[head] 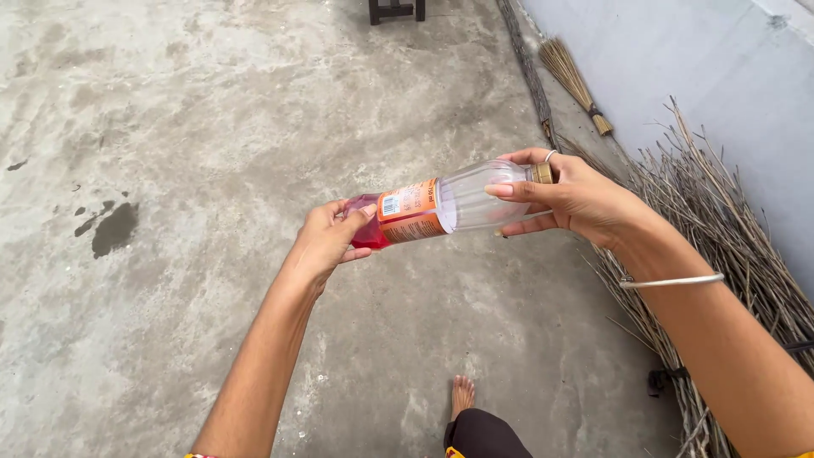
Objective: The person is handling several small bottles and containers on the floor, moving them to a wooden bench, and interacting with their contents.
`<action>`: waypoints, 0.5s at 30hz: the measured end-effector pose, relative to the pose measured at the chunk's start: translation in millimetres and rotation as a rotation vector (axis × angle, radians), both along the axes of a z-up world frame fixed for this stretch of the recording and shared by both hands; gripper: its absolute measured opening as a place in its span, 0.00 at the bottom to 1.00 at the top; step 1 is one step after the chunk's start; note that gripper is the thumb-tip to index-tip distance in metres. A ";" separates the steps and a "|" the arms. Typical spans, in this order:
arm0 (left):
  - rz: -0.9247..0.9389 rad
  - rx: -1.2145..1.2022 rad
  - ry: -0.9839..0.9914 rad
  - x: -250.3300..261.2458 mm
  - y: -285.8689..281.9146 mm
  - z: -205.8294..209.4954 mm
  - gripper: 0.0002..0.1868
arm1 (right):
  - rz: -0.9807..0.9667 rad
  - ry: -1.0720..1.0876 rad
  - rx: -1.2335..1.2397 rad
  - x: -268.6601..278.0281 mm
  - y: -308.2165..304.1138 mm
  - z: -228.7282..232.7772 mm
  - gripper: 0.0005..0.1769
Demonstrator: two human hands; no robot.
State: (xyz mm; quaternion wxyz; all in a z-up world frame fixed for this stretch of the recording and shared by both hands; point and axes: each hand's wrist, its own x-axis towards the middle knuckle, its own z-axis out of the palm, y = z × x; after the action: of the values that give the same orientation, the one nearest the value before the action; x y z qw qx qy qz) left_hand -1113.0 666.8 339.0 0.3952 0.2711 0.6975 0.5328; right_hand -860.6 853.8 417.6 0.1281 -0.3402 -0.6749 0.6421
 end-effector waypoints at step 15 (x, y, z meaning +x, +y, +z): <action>0.241 -0.015 -0.017 -215.4 237.5 4.8 0.31 | 0.179 -0.088 0.115 -260.7 276.1 15.6 0.46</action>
State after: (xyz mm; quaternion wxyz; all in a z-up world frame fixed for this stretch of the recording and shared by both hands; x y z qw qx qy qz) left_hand -1328.4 904.3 343.8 0.3363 0.1779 0.7255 0.5735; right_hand -1121.3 1129.9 433.2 0.0598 -0.2984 -0.7432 0.5959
